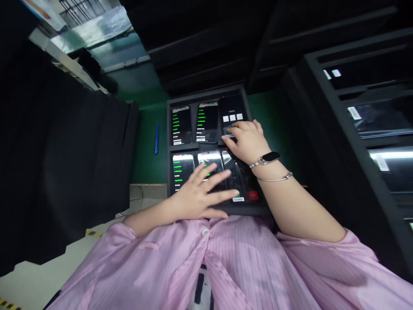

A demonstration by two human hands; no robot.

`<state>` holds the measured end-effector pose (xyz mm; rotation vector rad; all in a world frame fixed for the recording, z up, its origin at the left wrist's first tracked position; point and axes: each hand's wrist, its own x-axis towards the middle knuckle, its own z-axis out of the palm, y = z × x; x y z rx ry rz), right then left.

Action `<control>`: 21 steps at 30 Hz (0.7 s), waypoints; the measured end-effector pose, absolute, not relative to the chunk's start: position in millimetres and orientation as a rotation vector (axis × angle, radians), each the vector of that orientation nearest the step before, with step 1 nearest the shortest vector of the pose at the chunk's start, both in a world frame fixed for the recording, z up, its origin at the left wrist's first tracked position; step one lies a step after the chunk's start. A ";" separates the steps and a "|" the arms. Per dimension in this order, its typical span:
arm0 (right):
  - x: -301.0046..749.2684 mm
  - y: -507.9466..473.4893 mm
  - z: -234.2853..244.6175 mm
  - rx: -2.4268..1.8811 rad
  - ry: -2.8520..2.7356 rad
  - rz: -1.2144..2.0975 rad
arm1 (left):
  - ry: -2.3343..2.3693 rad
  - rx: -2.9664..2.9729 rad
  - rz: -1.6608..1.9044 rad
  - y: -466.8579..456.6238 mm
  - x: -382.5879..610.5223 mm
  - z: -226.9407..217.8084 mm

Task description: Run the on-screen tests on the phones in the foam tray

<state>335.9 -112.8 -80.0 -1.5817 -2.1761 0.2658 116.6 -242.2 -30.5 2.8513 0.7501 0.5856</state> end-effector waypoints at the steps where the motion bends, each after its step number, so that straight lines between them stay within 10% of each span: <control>1: 335.3 -112.8 -79.0 -1.585 -2.180 0.263 | 0.803 2.818 0.676 -237.5 107.3 -24.9; 9: 330.5 -112.4 -73.7 -1.621 -2.203 0.260 | 1.705 2.246 0.978 -175.7 21.5 -39.8; 21: 325.2 -111.2 -67.4 -1.630 -2.223 0.227 | 1.707 1.801 0.994 -164.0 13.6 -81.2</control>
